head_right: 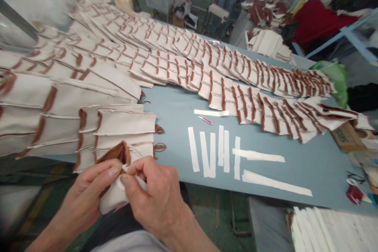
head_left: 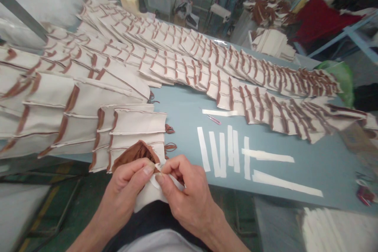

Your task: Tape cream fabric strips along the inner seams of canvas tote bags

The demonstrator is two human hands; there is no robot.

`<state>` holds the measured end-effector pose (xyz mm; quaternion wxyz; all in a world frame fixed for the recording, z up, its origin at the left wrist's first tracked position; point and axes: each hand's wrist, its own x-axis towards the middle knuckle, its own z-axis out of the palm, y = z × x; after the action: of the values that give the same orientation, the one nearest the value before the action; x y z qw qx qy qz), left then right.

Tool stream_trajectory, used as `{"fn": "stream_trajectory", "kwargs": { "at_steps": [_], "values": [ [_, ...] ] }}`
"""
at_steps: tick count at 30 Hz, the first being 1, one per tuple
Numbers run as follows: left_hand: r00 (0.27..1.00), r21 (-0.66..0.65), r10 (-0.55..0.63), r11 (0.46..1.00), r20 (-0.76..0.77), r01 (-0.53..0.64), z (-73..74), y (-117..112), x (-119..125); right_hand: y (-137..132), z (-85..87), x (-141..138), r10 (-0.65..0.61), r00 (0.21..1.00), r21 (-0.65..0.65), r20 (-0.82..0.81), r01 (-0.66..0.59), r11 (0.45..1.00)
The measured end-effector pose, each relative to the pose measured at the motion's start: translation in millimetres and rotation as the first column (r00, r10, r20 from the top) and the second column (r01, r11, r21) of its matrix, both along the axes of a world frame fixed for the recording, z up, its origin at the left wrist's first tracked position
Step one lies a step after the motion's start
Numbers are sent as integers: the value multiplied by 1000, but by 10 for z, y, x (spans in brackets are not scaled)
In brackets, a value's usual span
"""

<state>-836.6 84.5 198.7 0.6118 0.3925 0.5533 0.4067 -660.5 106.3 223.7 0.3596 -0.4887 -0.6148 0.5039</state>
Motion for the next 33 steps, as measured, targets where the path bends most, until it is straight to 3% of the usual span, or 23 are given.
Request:
{"fn": "stream_trajectory", "kwargs": {
  "at_steps": [2, 8, 10, 14, 16, 20, 24, 33],
  "values": [
    [1000, -4, 0, 1000, 21, 0, -32, 0, -8, -14, -33, -6, -16, 1000, 90, -21, 18, 996],
    [997, -76, 13, 997, 79, -7, -74, -36, -7, -24, -37, 10, -20, 999, 35, -48, 22, 999],
    [992, -115, 29, 993, 125, -14, -53, -22, 10, -25, -70, 6, -20, 1000, 130, -18, 22, 991],
    [973, -162, 66, 986, 222, -30, 11, 20, 47, -16, -165, -20, -66, 996, 455, 66, 29, 890],
    [967, -173, 87, 984, 238, -46, 31, 26, 57, -3, -197, -30, -85, 993, 542, 85, 25, 840],
    [960, -188, 103, 981, 259, -55, 23, 27, 74, 39, -247, -41, -44, 996, 642, 83, -19, 766],
    [960, -201, 128, 977, 251, -78, -42, 28, 82, 76, -323, -42, -84, 989, 741, 121, -34, 671],
    [957, -217, 152, 971, 247, -98, -61, 33, 109, 128, -368, -20, -109, 983, 810, 145, -55, 584]
  ]
}}
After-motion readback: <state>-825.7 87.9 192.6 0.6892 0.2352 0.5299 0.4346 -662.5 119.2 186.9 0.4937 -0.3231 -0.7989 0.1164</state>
